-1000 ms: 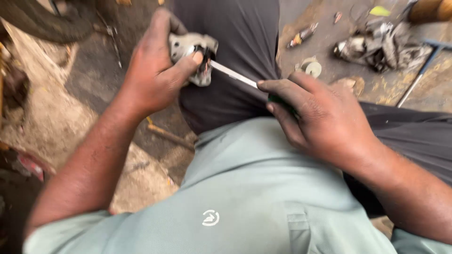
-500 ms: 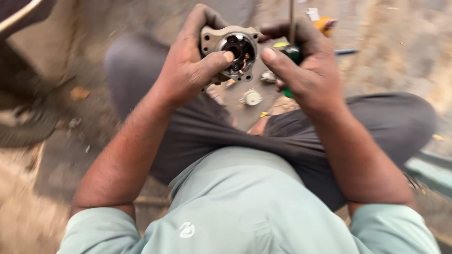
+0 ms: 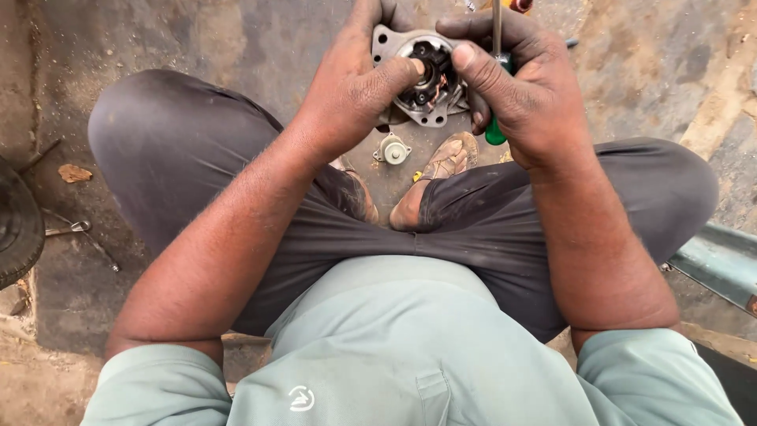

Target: Disassembling and inspecting a motorcycle starter motor.

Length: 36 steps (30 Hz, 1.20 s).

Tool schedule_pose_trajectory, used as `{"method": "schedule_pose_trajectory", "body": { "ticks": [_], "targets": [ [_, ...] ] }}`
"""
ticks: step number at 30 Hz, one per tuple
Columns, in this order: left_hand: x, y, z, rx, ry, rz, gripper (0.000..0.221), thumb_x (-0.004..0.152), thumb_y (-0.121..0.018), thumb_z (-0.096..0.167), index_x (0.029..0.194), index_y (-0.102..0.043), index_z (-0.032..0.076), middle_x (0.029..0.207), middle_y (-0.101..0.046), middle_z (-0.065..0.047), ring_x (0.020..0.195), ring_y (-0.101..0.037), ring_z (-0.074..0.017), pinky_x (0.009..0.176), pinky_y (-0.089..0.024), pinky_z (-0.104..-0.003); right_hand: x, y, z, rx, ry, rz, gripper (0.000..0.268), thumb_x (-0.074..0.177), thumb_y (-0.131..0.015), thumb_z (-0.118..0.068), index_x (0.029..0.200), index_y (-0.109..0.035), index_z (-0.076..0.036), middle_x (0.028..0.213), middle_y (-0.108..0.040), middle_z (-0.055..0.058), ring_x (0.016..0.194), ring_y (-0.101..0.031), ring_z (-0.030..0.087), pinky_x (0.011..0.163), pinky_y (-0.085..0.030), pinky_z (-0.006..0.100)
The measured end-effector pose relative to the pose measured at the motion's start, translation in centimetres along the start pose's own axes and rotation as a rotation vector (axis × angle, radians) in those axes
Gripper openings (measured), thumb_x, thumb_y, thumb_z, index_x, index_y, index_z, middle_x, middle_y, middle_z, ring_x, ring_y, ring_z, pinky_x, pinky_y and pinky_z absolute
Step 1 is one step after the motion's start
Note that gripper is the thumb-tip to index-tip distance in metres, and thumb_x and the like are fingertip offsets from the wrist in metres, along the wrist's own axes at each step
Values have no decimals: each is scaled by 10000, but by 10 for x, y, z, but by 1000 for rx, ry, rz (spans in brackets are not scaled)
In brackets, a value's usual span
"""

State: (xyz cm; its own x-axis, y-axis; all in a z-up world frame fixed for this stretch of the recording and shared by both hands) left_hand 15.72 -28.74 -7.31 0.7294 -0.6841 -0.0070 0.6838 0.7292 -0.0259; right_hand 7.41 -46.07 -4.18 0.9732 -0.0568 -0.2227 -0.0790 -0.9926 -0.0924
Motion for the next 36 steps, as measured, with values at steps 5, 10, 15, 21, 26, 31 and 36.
{"method": "schedule_pose_trajectory", "body": {
  "ticks": [5, 10, 15, 21, 26, 31, 36],
  "targets": [
    [-2, 4, -15, -110, 251, -6, 367, 1034, -646, 288, 1253, -484, 43, 1005, -671, -94, 773, -696, -104, 561, -567, -259, 7, -5, -3, -80, -31, -38, 335, 1119, -698, -223, 1372, -655, -7, 958, -675, 5, 644, -568, 17, 557, -484, 184],
    [-5, 9, -20, -191, 160, -62, 326, 1121, -633, 256, 1297, -491, 22, 1104, -619, -99, 940, -663, -94, 735, -599, -269, 8, -11, 2, -108, -70, -47, 343, 1113, -702, -233, 1378, -658, -20, 991, -681, 11, 684, -572, 12, 580, -493, 186],
    [-7, 10, -20, -132, 171, -23, 371, 1074, -616, 264, 1344, -505, 35, 1161, -645, -75, 1031, -669, -110, 836, -611, -267, 7, -17, 5, -137, -22, -51, 338, 1152, -663, -278, 1382, -637, -31, 989, -668, -18, 691, -568, -3, 573, -486, 164],
    [-8, 3, -38, -241, 120, 90, 330, 1128, -618, 276, 1316, -543, 15, 1181, -639, -80, 1097, -633, -142, 992, -559, -312, 2, -15, -1, -411, 205, 192, 209, 1130, -665, -219, 1244, -664, -44, 938, -634, 11, 788, -576, 72, 708, -487, 219],
    [-9, 5, -36, -257, 71, 134, 364, 1158, -598, 309, 1366, -520, 22, 1194, -634, -64, 1107, -630, -127, 1007, -548, -301, -5, -23, -26, -602, 464, 197, 145, 1127, -724, -85, 1230, -687, 11, 1061, -672, 80, 958, -623, 150, 862, -516, 298],
    [-10, 3, -38, -277, 29, 119, 416, 1175, -569, 338, 1452, -494, 37, 1224, -653, -61, 1127, -639, -114, 1004, -566, -298, -11, -31, -37, -678, 528, 182, 120, 1070, -761, -14, 1172, -706, 18, 1076, -681, 101, 955, -645, 196, 849, -522, 317],
    [-10, 2, -46, -261, 7, 112, 368, 1199, -550, 309, 1434, -521, 26, 1160, -648, -60, 1057, -621, -88, 956, -554, -262, -16, -38, -44, -869, 619, 187, 143, 1032, -746, 15, 1165, -693, 1, 1084, -694, 123, 986, -704, 254, 850, -562, 348]
  ]
}}
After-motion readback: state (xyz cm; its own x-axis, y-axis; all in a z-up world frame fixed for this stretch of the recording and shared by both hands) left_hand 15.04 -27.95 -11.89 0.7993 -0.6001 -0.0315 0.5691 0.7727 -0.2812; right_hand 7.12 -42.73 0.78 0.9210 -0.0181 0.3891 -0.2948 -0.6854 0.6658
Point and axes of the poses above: each hand's wrist, its own x-axis towards the middle knuckle, its own y-axis out of the back of the hand, z = x × y, the point moved 6 cm from there along x, towards the middle knuckle
